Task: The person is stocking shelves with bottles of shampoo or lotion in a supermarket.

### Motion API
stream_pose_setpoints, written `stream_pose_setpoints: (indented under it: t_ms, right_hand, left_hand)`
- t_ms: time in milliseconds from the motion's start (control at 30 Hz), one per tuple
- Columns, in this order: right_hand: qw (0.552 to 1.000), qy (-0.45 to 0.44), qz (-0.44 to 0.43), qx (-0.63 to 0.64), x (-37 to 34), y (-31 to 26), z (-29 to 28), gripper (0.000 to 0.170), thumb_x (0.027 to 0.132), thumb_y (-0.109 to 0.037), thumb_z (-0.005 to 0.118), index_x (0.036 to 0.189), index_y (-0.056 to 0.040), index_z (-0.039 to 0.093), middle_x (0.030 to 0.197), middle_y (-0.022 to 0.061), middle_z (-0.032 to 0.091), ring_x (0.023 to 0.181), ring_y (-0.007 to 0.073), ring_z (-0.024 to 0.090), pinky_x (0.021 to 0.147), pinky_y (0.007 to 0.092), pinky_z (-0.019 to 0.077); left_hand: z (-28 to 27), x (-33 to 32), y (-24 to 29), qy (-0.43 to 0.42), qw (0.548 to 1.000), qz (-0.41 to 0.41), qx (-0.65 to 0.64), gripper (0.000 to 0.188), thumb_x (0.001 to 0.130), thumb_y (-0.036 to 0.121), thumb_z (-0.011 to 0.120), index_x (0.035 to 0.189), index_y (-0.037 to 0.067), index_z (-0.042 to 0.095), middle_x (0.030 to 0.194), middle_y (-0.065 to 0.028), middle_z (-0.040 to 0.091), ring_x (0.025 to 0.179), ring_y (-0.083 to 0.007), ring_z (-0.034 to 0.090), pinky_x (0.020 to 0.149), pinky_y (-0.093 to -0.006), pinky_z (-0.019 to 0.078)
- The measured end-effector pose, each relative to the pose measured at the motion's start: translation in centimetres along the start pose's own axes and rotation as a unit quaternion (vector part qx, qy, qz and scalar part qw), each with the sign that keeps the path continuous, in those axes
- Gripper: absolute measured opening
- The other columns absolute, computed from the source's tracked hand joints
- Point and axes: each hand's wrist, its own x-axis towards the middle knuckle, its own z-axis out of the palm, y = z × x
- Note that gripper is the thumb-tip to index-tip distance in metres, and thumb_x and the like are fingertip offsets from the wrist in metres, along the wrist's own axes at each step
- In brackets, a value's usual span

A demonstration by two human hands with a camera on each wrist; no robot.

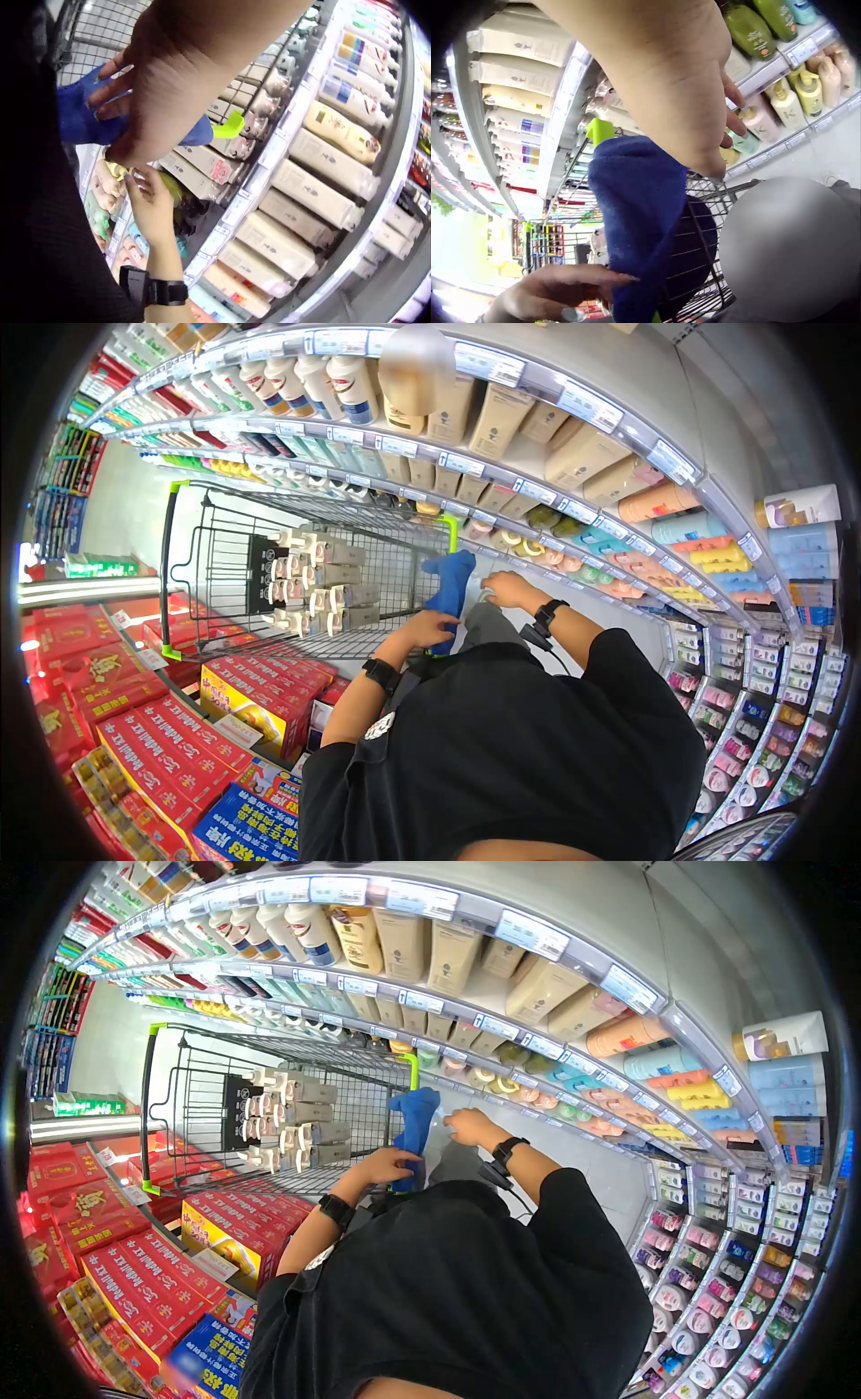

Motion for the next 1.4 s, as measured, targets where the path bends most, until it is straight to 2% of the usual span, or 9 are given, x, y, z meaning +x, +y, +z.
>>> stream_pose_setpoints:
  t_ms: [267,400,600,667,767,867,967,1167,1400]
  right_hand:
    - [0.995,0.041,-0.084,-0.045,-2.1,-0.5,-9.0,0.038,0.076,-0.032,0.064,0.108,-0.0122,0.059,0.101,0.0123,0.061,0.096,0.0314,0.059,0.078,0.0441,0.0478]
    - [0.979,0.119,-0.161,0.031,-5.7,1.0,-15.5,0.037,0.079,-0.03,0.063,0.11,-0.0112,0.057,0.104,0.0122,0.06,0.098,0.0321,0.057,0.082,0.0429,0.0463]
    - [0.925,0.269,-0.224,0.148,-15.5,-2.1,-30.8,0.025,0.079,-0.018,0.064,0.102,-0.0079,0.06,0.084,0.0089,0.065,0.078,0.0233,0.063,0.071,0.0335,0.0497]
    - [0.883,0.352,-0.225,0.215,-17.0,-1.7,-34.6,0.022,0.079,-0.013,0.065,0.1,-0.0063,0.061,0.081,0.0057,0.065,0.075,0.0144,0.062,0.069,0.0284,0.0491]
    - [0.839,0.415,-0.201,0.287,-16.4,-0.4,-39.9,0.02,0.081,-0.009,0.064,0.1,-0.0048,0.061,0.08,0.0029,0.065,0.076,0.0074,0.059,0.068,0.0242,0.0475]
    - [0.83,0.469,-0.156,0.259,-13.2,0.7,-44.4,0.032,0.075,-0.02,0.068,0.102,-0.004,0.06,0.084,0.0072,0.065,0.079,0.0146,0.062,0.07,0.0279,0.0487]
    - [0.835,0.503,-0.092,0.205,-9.9,-0.3,-46.9,0.054,0.067,-0.033,0.072,0.107,-0.001,0.055,0.091,0.0118,0.064,0.083,0.0225,0.062,0.072,0.0319,0.0492]
    - [0.815,0.56,-0.057,0.141,-5.5,-1.7,-50.3,0.086,0.062,-0.044,0.073,0.121,0.0104,0.039,0.118,0.0268,0.051,0.108,0.0363,0.054,0.09,0.0384,0.0452]
    - [0.747,0.639,-0.05,0.18,-2.0,-3.0,-53.0,0.086,0.058,-0.041,0.078,0.118,0.0077,0.039,0.111,0.0258,0.055,0.103,0.0371,0.056,0.084,0.0412,0.048]
  left_hand:
    - [-1.3,2.8,7.7,-0.046,0.991,0.003,0.123,0.031,0.076,0.032,0.061,0.102,0.016,0.068,0.101,-0.0161,0.065,0.097,-0.032,0.061,0.087,-0.0375,0.0469]
    - [-5.2,3.5,14.6,-0.008,0.986,0.067,0.152,0.03,0.079,0.032,0.063,0.104,0.017,0.067,0.077,-0.0101,0.064,0.072,-0.0211,0.06,0.066,-0.0324,0.0472]
    - [-11.8,3.3,27.2,0.199,0.953,0.224,0.035,0.028,0.08,0.011,0.061,0.108,0.006,0.063,0.071,-0.0037,0.058,0.066,-0.0094,0.052,0.062,-0.0246,0.0442]
    - [-13.6,3.8,30.5,0.299,0.896,0.329,0.018,0.027,0.082,0.005,0.057,0.108,0.005,0.062,0.077,-0.0018,0.058,0.07,-0.0092,0.054,0.064,-0.0243,0.0449]
    - [-17.3,4.2,34.9,0.468,0.808,0.357,0.026,0.026,0.08,0.006,0.058,0.106,0.004,0.061,0.085,-0.0034,0.06,0.076,-0.0113,0.056,0.066,-0.0248,0.0453]
    - [-21.8,5.3,37.3,0.629,0.696,0.339,0.072,0.038,0.074,0.012,0.063,0.109,0.003,0.055,0.101,-0.0125,0.058,0.092,-0.024,0.057,0.074,-0.0333,0.0463]
    - [-26.4,6.8,37.0,0.731,0.556,0.276,0.282,0.049,0.068,0.014,0.065,0.113,0.001,0.05,0.11,-0.0189,0.051,0.103,-0.0362,0.048,0.083,-0.0409,0.0432]
    - [-28.9,10.4,34.7,0.76,0.591,0.18,0.203,0.051,0.064,0.02,0.068,0.108,0.002,0.05,0.105,-0.0185,0.051,0.099,-0.0383,0.047,0.087,-0.045,0.0393]
    - [-27.2,10.2,35.7,0.765,0.591,0.136,0.218,0.052,0.062,0.027,0.069,0.104,0.002,0.051,0.101,-0.0147,0.051,0.097,-0.0339,0.047,0.082,-0.043,0.0406]
